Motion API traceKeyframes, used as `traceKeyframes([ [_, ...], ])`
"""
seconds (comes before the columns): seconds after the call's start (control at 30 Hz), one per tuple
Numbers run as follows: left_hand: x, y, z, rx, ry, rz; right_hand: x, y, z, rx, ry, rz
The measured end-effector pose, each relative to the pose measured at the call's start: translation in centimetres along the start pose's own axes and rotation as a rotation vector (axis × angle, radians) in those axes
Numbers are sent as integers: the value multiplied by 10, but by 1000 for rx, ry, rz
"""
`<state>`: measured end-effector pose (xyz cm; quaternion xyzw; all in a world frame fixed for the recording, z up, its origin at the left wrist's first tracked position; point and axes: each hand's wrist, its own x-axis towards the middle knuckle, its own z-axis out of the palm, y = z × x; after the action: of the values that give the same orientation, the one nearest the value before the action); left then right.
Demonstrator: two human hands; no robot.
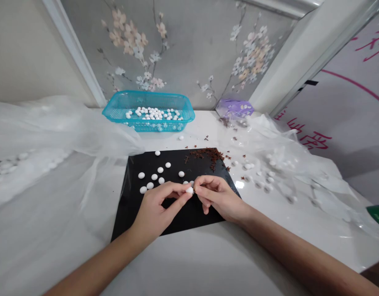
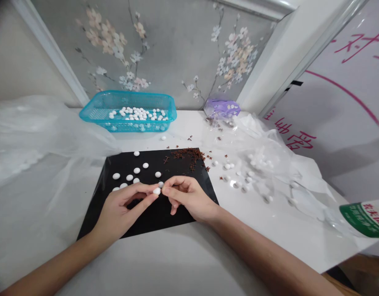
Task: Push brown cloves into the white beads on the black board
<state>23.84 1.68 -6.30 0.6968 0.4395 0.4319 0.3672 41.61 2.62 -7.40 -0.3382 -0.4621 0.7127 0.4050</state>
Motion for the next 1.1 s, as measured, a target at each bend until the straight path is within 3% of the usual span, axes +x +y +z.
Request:
traceKeyframes([
  [0.3,-5,0,2,62,29,68,1,4,-1,52,-35,16],
  [0.57,-4,-1,-1,81,-40,86,3,1,-4,82,-122,91],
  [0.7,-2,-2,0,147,-72,55,3,-3,-5,-47,-59,89],
  [0.8,-2,-2,4,356,-35,98,2,-12,-10,-231,-16,65],
  [0.87,-3,-1,5,501,-26,185,3,-22,-17,-365,53,15],
  [0.97,-4,-1,5,668,-14,280,4,-38,-34,-697,354,-92],
  [1.03,-4,-2,5,739,6,264,4,-46,-48,-1001,562,-119],
  [1.1,-3,-4,5,770,9,231,3,-51,-60,-1263,666,-48],
])
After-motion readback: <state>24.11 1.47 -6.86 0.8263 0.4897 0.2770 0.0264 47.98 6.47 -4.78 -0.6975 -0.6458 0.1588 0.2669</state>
